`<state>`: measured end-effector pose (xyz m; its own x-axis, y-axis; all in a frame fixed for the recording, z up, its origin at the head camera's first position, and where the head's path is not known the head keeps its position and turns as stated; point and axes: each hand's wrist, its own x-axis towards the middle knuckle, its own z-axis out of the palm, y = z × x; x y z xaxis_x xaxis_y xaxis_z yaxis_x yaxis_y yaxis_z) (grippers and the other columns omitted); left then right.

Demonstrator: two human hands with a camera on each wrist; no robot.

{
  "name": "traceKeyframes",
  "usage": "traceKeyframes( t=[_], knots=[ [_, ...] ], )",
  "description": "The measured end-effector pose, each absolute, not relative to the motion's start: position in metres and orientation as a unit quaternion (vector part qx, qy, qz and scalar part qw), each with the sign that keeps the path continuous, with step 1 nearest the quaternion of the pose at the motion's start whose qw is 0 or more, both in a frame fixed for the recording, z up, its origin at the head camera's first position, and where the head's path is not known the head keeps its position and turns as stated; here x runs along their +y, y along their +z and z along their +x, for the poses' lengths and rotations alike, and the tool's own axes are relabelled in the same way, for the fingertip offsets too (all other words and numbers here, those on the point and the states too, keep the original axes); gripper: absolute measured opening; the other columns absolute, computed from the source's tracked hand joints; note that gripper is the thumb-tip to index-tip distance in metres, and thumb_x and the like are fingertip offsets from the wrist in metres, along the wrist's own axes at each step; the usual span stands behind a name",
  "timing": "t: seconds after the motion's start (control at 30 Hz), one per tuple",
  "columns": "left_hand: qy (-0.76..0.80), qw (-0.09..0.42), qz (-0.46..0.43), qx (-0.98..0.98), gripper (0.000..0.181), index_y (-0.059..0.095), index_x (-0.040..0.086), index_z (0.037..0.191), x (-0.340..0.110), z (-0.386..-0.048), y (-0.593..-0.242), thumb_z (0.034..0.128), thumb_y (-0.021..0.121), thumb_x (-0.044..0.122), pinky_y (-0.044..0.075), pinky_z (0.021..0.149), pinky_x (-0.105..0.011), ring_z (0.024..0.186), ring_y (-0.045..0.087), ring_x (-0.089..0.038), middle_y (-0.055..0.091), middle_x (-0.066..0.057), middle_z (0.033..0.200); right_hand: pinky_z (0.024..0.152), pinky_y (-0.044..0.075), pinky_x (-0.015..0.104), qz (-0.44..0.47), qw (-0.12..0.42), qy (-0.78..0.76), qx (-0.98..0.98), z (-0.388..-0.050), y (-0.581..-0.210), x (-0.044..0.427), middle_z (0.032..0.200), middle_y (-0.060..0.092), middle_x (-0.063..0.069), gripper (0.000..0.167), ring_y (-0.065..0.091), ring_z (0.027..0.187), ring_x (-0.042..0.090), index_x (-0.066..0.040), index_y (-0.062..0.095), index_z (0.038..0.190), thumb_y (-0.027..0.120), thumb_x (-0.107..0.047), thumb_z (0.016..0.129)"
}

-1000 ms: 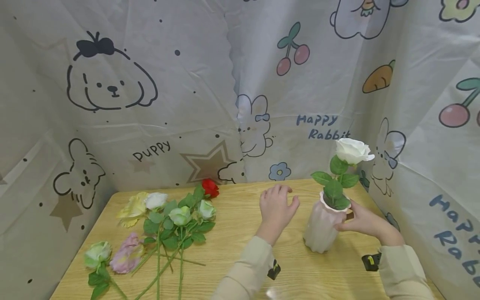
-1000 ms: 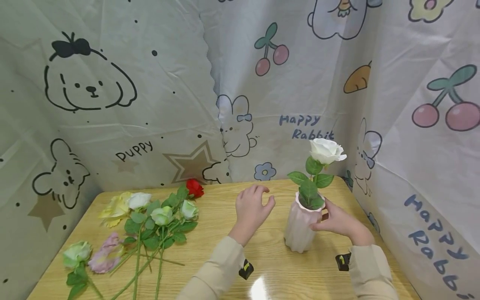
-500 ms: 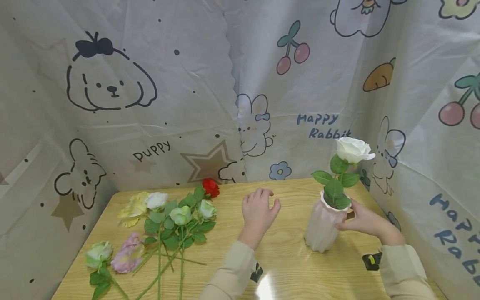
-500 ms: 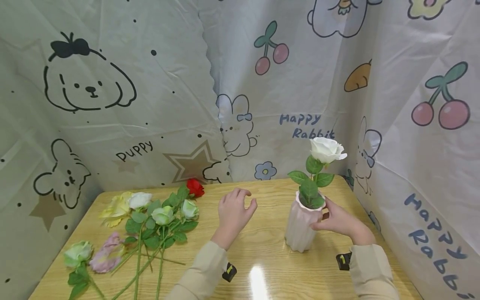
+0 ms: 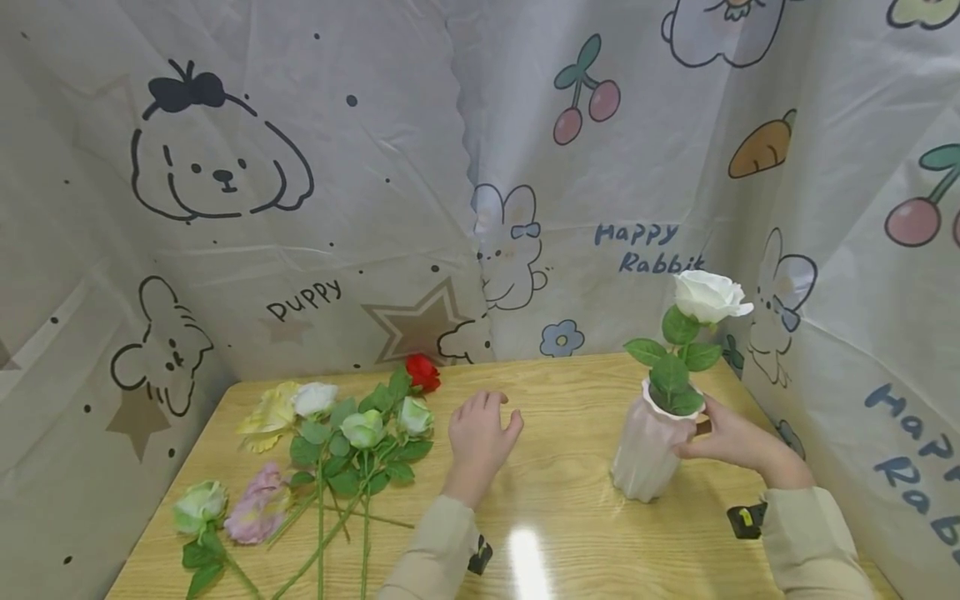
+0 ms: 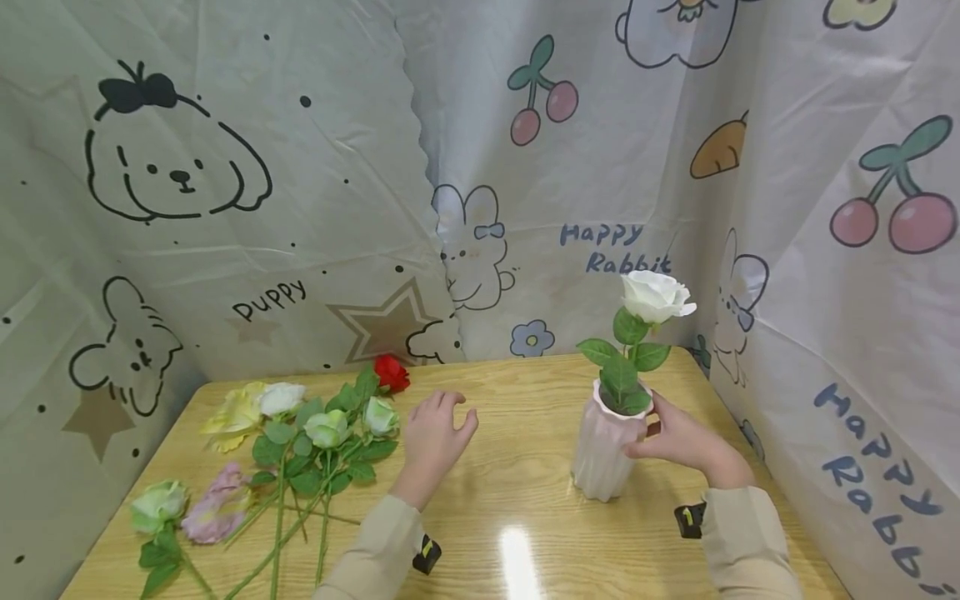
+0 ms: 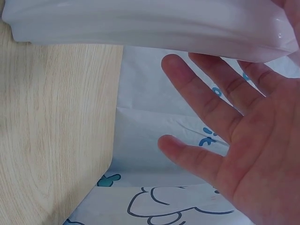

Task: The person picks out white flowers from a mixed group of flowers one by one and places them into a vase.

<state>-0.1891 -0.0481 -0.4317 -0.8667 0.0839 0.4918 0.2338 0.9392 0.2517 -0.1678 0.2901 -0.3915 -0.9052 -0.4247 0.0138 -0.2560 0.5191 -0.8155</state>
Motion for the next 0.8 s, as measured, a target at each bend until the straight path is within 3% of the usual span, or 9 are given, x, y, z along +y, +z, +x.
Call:
traceKeyframes(
  t=[0.17,0.6,0.8],
  knots=[
    [-0.149,0.261,-0.080,-0.950,0.024,0.063,0.013,0.090,-0.062,-0.189,-0.439,0.0795,0.057,0.034,0.046,0.073,-0.038,0.080,0.058,-0.020,0.060,0.000,0.088,0.068,0.050,0.030,-0.196,0.090,-0.444,0.869,-0.167,-0.392,0.291,0.121,0.037,0.031,0.085,0.051,0.095,0.035,0.010,0.016,0.135,0.070,-0.008,0.073],
    [-0.152,0.230,-0.039,-0.961,0.026,0.063,0.012,0.092,-0.094,-0.185,-0.447,0.0798,0.056,0.034,0.047,0.073,-0.041,0.080,0.058,-0.022,0.060,-0.002,0.089,0.070,0.049,0.030,-0.198,0.091,-0.450,0.866,-0.168,-0.393,0.291,0.129,0.029,0.034,0.084,0.048,0.100,0.041,0.010,0.017,0.135,0.071,-0.010,0.073],
    [-0.133,0.248,-0.025,-0.959,0.026,0.064,0.011,0.090,-0.115,-0.182,-0.454,0.0779,0.058,0.033,0.047,0.061,-0.039,0.073,0.058,-0.023,0.062,-0.003,0.087,0.072,0.049,0.031,-0.199,0.088,-0.447,0.868,-0.168,-0.392,0.290,0.130,0.029,0.033,0.083,0.047,0.102,0.042,0.010,0.019,0.134,0.071,-0.011,0.073]
  ],
)
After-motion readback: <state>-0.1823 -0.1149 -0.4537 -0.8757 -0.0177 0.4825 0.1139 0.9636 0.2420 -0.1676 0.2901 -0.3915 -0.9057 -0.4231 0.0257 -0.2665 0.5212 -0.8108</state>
